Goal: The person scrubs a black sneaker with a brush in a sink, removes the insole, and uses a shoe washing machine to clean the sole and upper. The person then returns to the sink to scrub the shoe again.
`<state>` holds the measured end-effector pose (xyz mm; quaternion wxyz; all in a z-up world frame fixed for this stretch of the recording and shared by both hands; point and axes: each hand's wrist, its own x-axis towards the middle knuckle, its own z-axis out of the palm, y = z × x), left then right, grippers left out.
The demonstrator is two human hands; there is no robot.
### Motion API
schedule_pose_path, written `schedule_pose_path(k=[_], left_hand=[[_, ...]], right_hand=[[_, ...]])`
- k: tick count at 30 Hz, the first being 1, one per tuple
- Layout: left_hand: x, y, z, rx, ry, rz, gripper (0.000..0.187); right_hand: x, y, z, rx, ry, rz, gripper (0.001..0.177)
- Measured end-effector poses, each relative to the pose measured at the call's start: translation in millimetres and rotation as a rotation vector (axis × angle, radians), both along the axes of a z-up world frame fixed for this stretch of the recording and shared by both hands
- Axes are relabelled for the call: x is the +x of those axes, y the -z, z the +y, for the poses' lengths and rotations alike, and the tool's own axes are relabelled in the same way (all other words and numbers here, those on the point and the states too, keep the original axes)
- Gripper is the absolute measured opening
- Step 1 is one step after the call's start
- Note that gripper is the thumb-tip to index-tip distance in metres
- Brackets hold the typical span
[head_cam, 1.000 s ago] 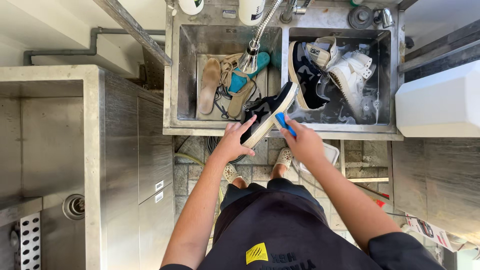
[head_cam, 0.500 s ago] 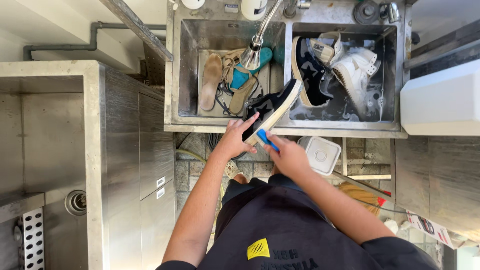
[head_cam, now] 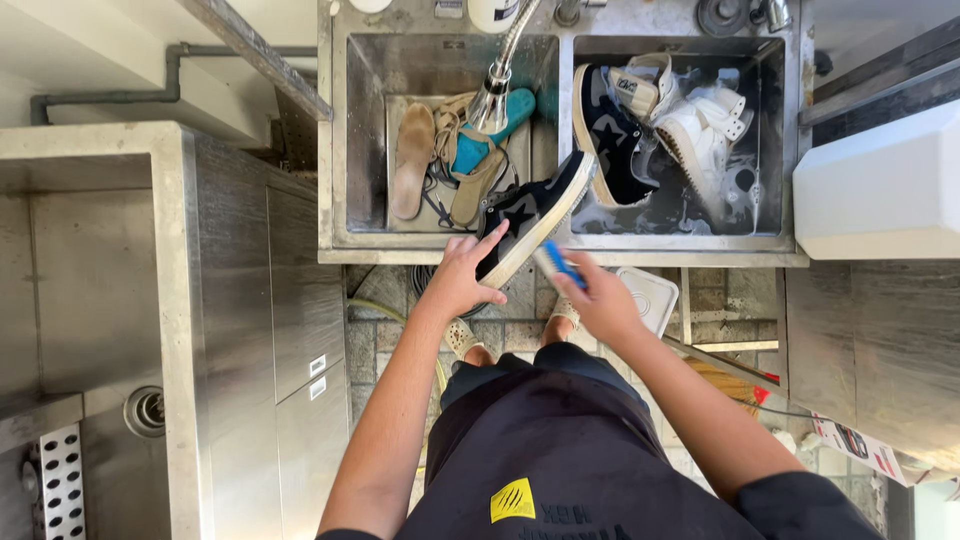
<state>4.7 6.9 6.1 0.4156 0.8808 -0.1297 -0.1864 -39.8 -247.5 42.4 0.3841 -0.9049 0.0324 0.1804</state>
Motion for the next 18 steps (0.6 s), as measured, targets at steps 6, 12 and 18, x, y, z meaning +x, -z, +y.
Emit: schedule_pose_path(k=[6,12,18], left_hand=[[0.9,17.4,5.5,-0.092,-0.024,-0.03,0.103],[-3.6,29.2,-12.0,0.014,-0.186,-0.263,0.067],[-6.0,21.8,-53.8,0.095,-0.47,-0.364,0.043]], right_hand=[[-30.1,51.4,-78.9,0.17,0.297,-0.087,0.044],[-56.0,76.8,-95.5,0.235,0.332,-0.035,0.047],[-47.2,64.6,-91.5,0.146,0.26,-0.039,0.048]])
